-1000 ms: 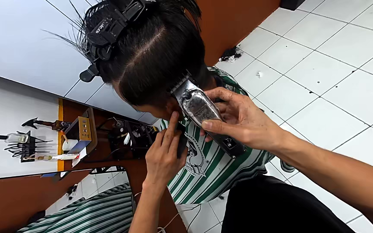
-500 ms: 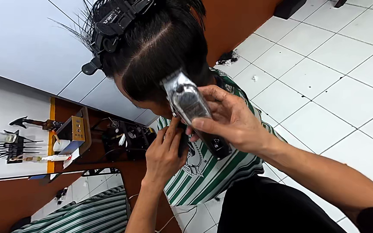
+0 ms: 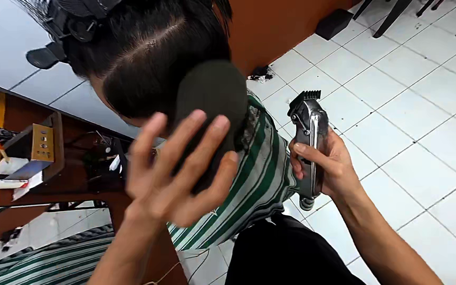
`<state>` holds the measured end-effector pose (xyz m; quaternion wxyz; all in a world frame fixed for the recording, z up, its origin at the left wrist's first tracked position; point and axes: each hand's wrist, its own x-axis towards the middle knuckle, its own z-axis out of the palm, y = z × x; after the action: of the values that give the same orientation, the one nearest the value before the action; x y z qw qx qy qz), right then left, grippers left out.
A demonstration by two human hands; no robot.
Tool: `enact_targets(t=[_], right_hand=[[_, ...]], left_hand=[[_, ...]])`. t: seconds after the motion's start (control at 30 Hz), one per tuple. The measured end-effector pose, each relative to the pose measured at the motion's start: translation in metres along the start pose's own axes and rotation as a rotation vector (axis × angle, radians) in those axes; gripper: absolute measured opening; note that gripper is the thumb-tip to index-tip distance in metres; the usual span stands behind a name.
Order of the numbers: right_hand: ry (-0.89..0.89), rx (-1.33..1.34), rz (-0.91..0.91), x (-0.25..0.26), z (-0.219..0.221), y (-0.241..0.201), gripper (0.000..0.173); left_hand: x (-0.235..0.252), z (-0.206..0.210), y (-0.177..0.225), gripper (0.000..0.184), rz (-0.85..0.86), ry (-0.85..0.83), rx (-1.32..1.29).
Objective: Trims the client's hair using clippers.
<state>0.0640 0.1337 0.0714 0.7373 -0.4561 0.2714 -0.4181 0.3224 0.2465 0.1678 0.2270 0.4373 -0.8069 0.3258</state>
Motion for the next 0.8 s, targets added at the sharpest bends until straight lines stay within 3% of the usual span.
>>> enact_targets(t=[0.1,0.2,0.3,0.37,0.43,0.57,0.8], right_hand=[[0.024,-0.085,0.006,0.001,-0.007,-0.009,0.050],[0.004,-0.154,0.001,0.010,-0.007,-0.016,0.054],[-0.068,-0.222,-0.082,0.020,0.005,-0.022,0.068],[-0.141,-0.268,-0.147,0.025,0.017,-0.027,0.076],[-0.245,-0.298,-0.153,0.027,0.028,-0.027,0.079],[-0.428,-0.411,-0.064,0.028,0.052,-0.019,0.085],[-0.367,-0.548,0.008,0.026,0.072,-0.006,0.081]], left_hand=[[-0.008,0.020,0.026,0.026,0.006,-0.088,-0.077],[0.004,-0.011,0.031,0.033,-0.101,-0.059,-0.078],[-0.003,-0.002,0.025,0.033,-0.187,-0.021,-0.028],[-0.019,0.008,0.044,0.029,-0.262,-0.060,-0.153],[-0.024,-0.010,0.051,0.031,-0.353,-0.146,-0.284],[-0.014,-0.033,0.026,0.029,-0.349,-0.309,-0.057],[-0.031,-0.015,0.013,0.029,-0.365,-0.384,0.118]])
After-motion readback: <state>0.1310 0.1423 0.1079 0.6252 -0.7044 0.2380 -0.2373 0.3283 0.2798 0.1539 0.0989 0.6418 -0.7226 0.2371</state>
